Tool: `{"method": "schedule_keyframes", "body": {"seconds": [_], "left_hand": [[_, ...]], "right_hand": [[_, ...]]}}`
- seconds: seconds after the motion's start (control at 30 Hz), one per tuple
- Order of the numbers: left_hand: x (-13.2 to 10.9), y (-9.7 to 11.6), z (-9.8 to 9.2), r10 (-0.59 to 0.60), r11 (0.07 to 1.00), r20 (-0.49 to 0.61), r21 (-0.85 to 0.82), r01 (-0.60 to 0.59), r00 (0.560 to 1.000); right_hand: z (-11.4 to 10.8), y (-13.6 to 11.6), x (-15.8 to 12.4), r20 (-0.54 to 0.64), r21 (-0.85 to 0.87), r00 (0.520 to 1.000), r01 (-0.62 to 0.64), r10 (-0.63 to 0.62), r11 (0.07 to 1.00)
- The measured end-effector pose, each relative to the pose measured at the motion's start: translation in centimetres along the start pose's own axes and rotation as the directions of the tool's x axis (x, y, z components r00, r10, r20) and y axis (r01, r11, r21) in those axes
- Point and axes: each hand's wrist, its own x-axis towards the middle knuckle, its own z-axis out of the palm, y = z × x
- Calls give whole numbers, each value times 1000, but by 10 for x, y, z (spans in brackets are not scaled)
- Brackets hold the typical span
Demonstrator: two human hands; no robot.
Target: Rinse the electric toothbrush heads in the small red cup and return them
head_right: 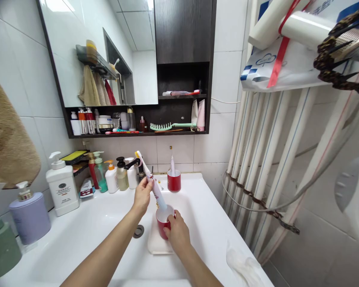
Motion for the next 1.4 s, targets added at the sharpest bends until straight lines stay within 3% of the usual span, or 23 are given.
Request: {"method": "schedule_keyframes", "body": {"seconds": [0.1,0.2,0.23,0.3,0.37,0.5,0.63,0.7,0.77,0.87,0.93,1.0,1.1,1.27,1.4], "left_hand": [[-16,13,-18,-46,985,11,-166,47,999],[-41,10,-27,-128,945,50,-296,137,991],[-48,8,-27,-153,930,60,-330,164,986],[-59,3,-24,-195,901,78,-381,210,978],[-64,1,-19,-227,880,96,-407,246,969],[-72,0,-12,-290,857,164,-394,333,943],[-86,-7,-14,-448,797,294,-296,526,844],[-92,-13,-15,-490,767,321,-283,576,811],[-96,-19,-16,-477,761,304,-326,561,824],[-98,-24,-18,-440,766,251,-397,506,862],[-101,-26,-19,-421,767,223,-431,476,879],[-106,-27,-20,-421,764,201,-447,465,884],[-115,-29,-21,-443,764,218,-415,494,870],[-121,-32,-20,-457,771,306,-332,543,835],[-119,-34,-20,-563,695,380,-262,669,734]], "right_hand": [[-8,-2,-1,-107,123,994,39,-26,992],[-23,-14,-8,-228,379,974,85,4,922],[-26,-21,-12,-194,505,981,86,16,859],[-29,-36,-22,-3,744,1000,22,-30,668],[-26,-49,-32,155,864,984,-91,-91,494],[-17,-57,-44,211,946,974,-183,-80,266],[-18,-57,-47,296,954,948,-299,-117,-11],[-19,-57,-48,354,928,928,-364,-121,-83],[-18,-57,-49,410,905,903,-420,-124,-71],[-15,-52,-47,437,898,898,-434,-39,78],[-15,-47,-42,374,901,923,-384,90,204],[-18,-44,-33,259,914,947,-304,190,270],[-28,-46,-17,151,944,965,-204,213,259],[-38,-54,6,162,967,979,-182,124,177],[-34,-49,9,234,971,965,-239,118,29]]}}
